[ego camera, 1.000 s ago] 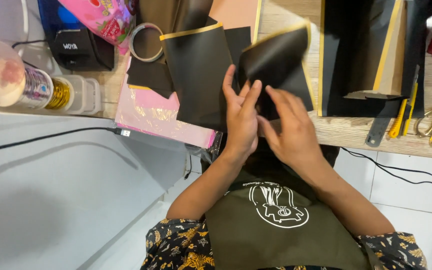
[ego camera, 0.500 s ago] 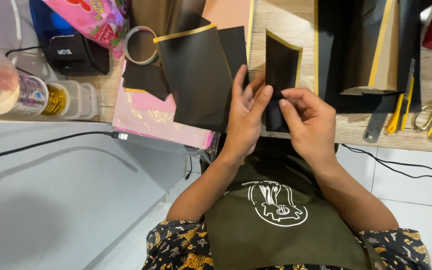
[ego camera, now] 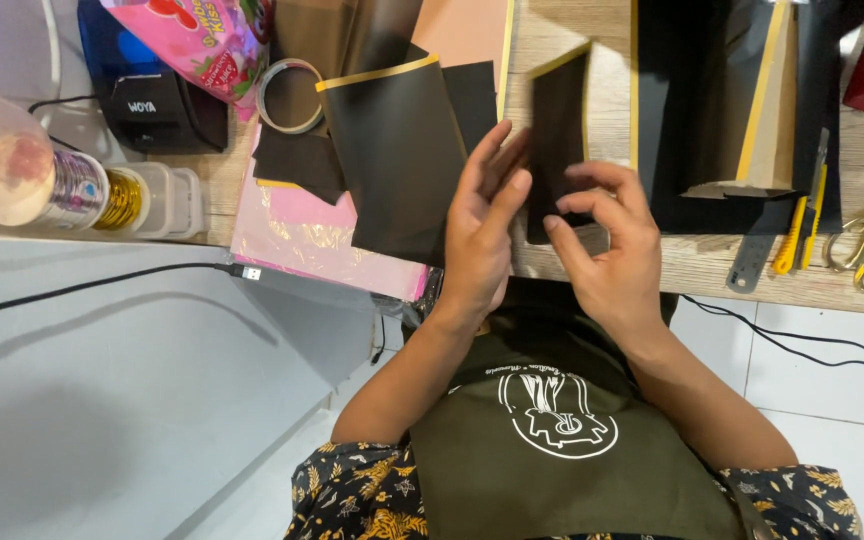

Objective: The person cuts several sheets of decorative paper using a utility knife and assembles them around a base to create a flower bouquet, securing the paper with adhesive tape.

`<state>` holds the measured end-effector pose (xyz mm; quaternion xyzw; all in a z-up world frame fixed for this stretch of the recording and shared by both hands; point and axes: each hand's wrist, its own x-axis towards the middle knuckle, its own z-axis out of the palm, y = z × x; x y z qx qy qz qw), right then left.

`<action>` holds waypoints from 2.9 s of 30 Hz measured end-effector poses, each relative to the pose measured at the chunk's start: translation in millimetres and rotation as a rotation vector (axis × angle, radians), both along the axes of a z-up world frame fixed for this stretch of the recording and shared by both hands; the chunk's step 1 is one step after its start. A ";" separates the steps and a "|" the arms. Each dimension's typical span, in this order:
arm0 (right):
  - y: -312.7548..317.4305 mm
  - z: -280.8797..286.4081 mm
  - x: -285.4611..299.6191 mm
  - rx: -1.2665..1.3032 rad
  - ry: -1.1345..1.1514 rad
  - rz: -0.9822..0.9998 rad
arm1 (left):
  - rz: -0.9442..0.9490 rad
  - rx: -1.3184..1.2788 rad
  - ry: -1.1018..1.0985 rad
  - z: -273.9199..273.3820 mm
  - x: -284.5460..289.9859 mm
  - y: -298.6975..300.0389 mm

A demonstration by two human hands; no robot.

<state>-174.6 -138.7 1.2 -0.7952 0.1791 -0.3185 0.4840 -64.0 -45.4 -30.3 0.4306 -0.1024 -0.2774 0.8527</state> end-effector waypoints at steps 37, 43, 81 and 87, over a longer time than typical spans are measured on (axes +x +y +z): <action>-4.8 3.2 0.0 0.325 -0.016 -0.028 | 0.081 0.125 -0.102 5.6 1.8 0.3; -1.7 -14.1 -1.7 -0.723 -0.205 -0.163 | 0.206 0.147 -0.101 -86.3 11.9 -10.7; -152.1 -16.2 -165.3 0.605 -0.369 -0.497 | -0.294 0.751 -1.692 5.6 -39.7 -109.4; -147.8 -14.3 -143.2 0.691 -0.338 -0.449 | -0.179 1.191 -2.057 57.1 -26.5 -96.3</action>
